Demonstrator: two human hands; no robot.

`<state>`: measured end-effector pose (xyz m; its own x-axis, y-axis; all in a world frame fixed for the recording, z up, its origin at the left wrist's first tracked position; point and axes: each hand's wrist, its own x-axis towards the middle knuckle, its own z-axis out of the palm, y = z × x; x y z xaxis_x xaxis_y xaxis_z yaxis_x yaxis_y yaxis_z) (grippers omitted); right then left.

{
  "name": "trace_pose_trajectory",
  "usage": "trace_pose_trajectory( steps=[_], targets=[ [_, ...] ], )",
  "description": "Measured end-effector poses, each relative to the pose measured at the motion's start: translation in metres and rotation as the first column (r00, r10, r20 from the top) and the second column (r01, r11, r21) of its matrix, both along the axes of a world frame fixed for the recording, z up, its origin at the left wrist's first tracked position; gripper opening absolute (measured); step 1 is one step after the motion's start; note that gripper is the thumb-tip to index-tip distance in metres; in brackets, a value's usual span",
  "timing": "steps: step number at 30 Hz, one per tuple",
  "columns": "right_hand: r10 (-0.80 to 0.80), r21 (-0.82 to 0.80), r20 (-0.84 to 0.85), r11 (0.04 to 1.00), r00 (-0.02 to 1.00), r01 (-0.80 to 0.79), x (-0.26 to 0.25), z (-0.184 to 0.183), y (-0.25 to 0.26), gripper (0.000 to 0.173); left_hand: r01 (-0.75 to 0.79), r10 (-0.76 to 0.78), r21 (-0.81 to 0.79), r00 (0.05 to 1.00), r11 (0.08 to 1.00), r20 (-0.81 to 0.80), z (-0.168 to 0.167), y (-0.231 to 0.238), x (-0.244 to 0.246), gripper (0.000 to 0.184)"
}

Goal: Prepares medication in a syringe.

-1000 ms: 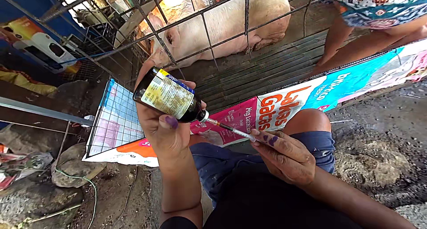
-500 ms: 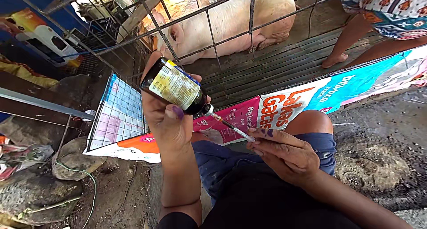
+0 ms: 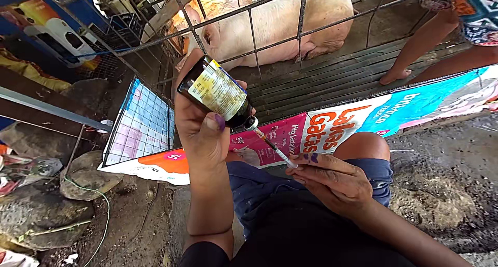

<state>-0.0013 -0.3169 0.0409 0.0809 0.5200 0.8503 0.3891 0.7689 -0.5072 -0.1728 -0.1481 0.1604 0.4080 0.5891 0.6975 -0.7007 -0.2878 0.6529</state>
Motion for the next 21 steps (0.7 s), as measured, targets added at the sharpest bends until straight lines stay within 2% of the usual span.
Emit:
trace_pose_trajectory(
  steps=[5,12,21],
  targets=[
    [-0.003,-0.047,0.022,0.999,1.000,0.004,-0.0021,0.0004,-0.0008,0.033,0.005,-0.005,0.028,1.000,1.000,-0.011,-0.0010,-0.0004,-0.0007,0.079],
    [0.042,-0.078,0.098,0.996,0.994,-0.034,-0.0041,0.0030,-0.0001,0.025,0.025,-0.024,0.037,0.999,0.999,-0.034,0.0002,-0.0025,0.0002,0.080],
    [0.047,-0.057,0.088,0.997,0.995,-0.042,-0.0043,0.0034,-0.0004,0.022,0.018,-0.017,0.049,1.000,0.999,-0.025,-0.0001,-0.0025,0.0001,0.076]
  ],
)
